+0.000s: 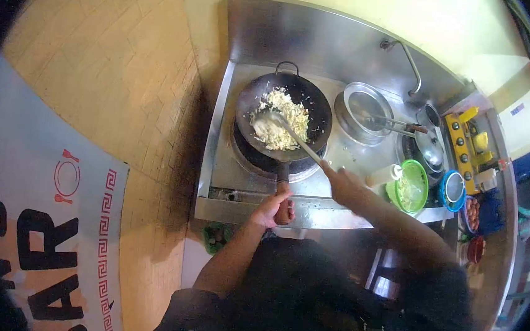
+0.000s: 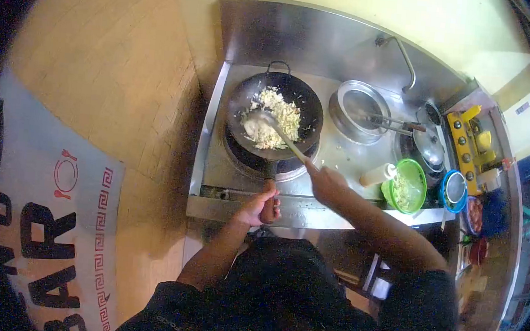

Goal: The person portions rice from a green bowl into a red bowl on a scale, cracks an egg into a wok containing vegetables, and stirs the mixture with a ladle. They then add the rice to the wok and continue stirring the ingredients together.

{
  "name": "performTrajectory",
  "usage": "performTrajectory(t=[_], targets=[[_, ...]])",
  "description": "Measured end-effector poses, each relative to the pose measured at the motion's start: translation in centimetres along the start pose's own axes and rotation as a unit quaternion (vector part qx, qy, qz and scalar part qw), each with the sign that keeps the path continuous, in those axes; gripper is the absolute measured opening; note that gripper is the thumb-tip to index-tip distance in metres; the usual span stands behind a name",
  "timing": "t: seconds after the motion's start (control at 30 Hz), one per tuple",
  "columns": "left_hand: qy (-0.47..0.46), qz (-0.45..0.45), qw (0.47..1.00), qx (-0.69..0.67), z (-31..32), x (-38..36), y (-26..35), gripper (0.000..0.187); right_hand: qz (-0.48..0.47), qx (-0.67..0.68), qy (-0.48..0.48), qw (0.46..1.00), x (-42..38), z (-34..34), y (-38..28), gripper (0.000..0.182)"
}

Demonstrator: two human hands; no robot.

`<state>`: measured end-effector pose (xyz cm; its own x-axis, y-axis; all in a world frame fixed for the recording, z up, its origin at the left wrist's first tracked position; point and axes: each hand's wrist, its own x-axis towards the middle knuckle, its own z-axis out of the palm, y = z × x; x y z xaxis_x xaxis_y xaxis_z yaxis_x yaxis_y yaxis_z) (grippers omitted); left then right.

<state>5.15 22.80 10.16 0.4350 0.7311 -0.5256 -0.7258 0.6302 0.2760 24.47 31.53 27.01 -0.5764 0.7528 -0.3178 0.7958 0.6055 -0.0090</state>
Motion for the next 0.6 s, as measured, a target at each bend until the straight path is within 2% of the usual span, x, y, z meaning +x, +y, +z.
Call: performTrajectory(t=[0.1, 0.13, 0.23, 0.33, 0.37, 0.4, 0.43, 0.47, 0.5, 0.57, 0.6], targets=[[-0.007, -0.015, 1.0, 0.012, -0.3, -0.2, -0.2, 0.022, 0.065, -0.101, -0.049, 0.992, -3.5, -2.2, -0.8, 0.057], [-0.011, -0.016, 0.999, 0.033, -0.7, 0.1, -0.1, 0.024, 0.081, -0.022, 0.001, 0.996, -2.3, -1.2, -0.4, 0.056], [0.003, -0.025, 0.998, 0.058, -0.2, -0.1, 0.5, 0.023, 0.062, 0.064, 0.064, 0.994, 4.2, 3.3, 0.2, 0.055], [0.046, -0.004, 0.99, 0.13, -0.2, 0.5, 1.4, 0.017, -0.029, -0.006, 0.007, 1.0, 0.1, 1.5, -2.1, 0.056], [0.061, 0.007, 0.985, 0.163, -0.4, 0.7, 1.1, 0.017, -0.017, -0.024, -0.007, 1.0, -2.0, 1.1, -2.7, 0.056], [0.088, 0.025, 0.979, 0.183, 3.6, -1.9, 0.2, 0.019, -0.007, -0.048, -0.021, 0.999, -4.3, 0.3, -2.6, 0.057], [0.076, 0.024, 0.989, 0.125, 6.4, -2.9, -0.8, 0.019, 0.003, -0.074, -0.031, 0.997, -5.5, -0.4, -2.0, 0.057], [0.064, 0.021, 0.995, 0.072, 8.7, -3.6, -1.9, 0.019, 0.042, -0.024, -0.057, 0.997, -5.2, -1.4, -0.9, 0.062], [0.052, 0.019, 0.998, 0.017, 9.8, -4.2, -2.6, 0.019, 0.052, -0.061, -0.036, 0.996, -3.9, -1.6, 0.9, 0.061], [0.048, 0.045, 0.997, 0.039, 9.7, -3.9, -2.4, 0.018, -0.048, 0.174, 0.054, 0.982, -3.5, -2.6, 4.1, 0.057], [0.06, 0.044, 0.997, 0.037, 8.8, -2.9, -1.8, 0.017, 0.005, 0.249, -0.02, 0.968, -4.1, -4.9, 3.2, 0.057]])
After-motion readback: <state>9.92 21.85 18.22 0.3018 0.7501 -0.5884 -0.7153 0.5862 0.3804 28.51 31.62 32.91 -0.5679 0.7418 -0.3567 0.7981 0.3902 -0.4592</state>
